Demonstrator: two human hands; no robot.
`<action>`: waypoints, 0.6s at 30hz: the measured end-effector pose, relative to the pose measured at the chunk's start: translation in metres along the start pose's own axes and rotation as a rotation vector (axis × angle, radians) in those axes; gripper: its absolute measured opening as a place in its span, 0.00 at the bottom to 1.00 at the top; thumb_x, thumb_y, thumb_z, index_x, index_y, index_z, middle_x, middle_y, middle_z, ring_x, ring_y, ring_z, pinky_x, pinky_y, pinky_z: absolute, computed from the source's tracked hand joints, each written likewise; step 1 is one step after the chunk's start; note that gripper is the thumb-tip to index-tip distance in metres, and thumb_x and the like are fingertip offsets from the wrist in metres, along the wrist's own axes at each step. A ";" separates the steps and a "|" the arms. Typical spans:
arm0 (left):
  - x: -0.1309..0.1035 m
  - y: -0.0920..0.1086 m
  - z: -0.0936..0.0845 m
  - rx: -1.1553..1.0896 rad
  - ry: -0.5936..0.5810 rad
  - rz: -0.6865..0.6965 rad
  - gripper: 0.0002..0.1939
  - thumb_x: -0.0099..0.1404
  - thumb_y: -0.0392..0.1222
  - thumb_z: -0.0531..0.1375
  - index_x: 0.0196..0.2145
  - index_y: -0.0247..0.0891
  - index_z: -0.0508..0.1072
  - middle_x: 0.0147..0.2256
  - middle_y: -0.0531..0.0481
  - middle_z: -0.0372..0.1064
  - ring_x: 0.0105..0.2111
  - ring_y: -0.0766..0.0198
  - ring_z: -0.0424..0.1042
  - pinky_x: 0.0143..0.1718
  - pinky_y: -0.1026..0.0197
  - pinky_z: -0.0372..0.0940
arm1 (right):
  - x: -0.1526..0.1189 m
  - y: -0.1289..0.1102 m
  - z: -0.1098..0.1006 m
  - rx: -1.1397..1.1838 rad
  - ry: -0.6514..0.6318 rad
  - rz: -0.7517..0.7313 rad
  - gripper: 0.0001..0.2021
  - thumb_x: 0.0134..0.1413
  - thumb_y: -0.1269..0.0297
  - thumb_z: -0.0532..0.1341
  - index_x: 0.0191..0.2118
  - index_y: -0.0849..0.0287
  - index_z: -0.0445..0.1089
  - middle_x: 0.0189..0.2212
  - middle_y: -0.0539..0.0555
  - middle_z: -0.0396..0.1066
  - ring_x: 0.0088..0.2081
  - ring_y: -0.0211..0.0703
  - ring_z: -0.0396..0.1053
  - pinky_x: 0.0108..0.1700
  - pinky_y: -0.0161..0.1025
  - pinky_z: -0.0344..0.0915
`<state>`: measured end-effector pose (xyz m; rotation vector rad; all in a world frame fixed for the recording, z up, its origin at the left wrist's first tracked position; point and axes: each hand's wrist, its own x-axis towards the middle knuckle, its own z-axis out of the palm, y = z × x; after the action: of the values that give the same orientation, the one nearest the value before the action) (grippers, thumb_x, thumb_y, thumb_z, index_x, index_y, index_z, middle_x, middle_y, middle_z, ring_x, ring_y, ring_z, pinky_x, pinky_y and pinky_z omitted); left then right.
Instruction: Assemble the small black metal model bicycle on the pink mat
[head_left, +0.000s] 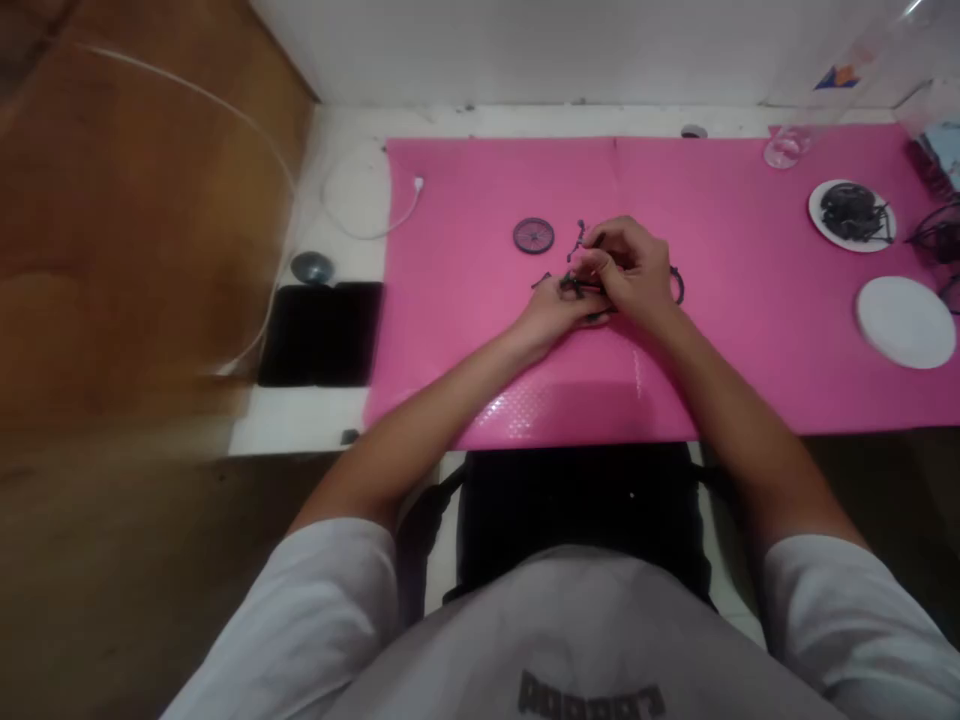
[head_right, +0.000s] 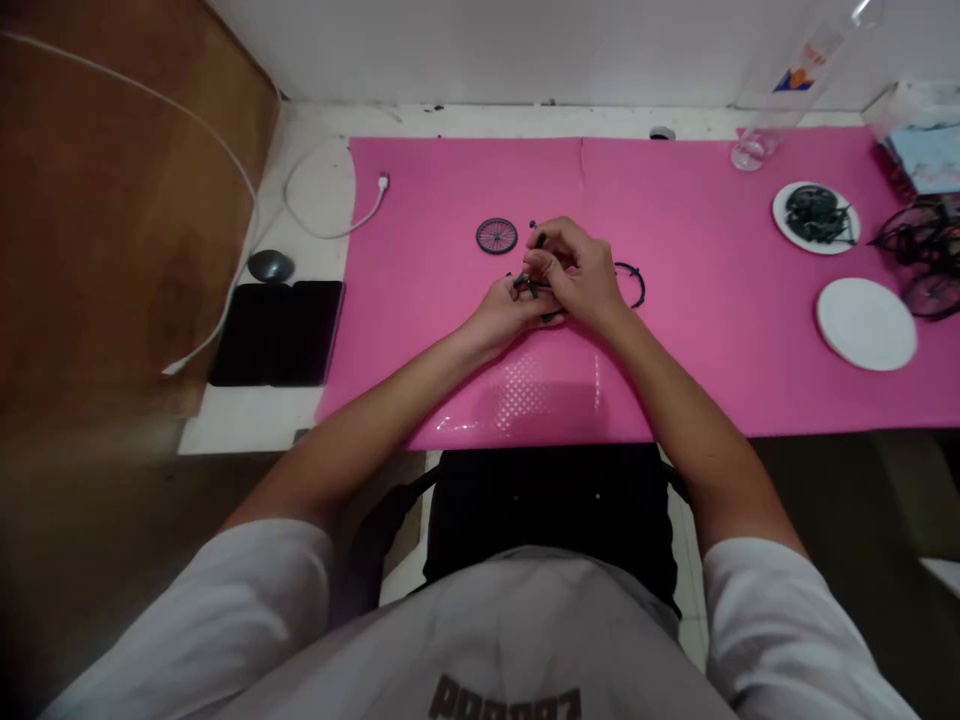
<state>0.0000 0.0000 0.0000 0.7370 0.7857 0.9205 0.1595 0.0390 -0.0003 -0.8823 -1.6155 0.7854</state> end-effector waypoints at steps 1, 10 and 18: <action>-0.001 0.001 0.001 0.002 0.009 -0.007 0.16 0.61 0.29 0.79 0.44 0.33 0.84 0.40 0.48 0.86 0.37 0.67 0.85 0.49 0.60 0.81 | 0.000 -0.001 -0.001 -0.010 0.002 0.001 0.29 0.62 0.24 0.76 0.46 0.46 0.80 0.33 0.48 0.83 0.34 0.44 0.83 0.38 0.41 0.81; -0.002 0.004 0.004 0.037 0.024 -0.025 0.13 0.62 0.28 0.79 0.42 0.35 0.82 0.39 0.49 0.85 0.38 0.67 0.84 0.51 0.59 0.81 | 0.001 -0.004 0.001 -0.029 0.031 0.031 0.31 0.56 0.24 0.79 0.41 0.47 0.78 0.30 0.48 0.80 0.32 0.45 0.81 0.36 0.42 0.80; -0.002 0.004 0.003 0.039 -0.001 -0.011 0.14 0.62 0.28 0.79 0.41 0.34 0.81 0.37 0.50 0.85 0.34 0.69 0.82 0.48 0.59 0.81 | 0.001 0.007 0.001 -0.040 0.061 -0.028 0.36 0.54 0.18 0.76 0.40 0.49 0.76 0.29 0.49 0.80 0.31 0.45 0.81 0.35 0.42 0.79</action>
<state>0.0003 -0.0008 0.0055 0.7671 0.8081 0.8972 0.1591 0.0432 -0.0061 -0.9013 -1.5918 0.7024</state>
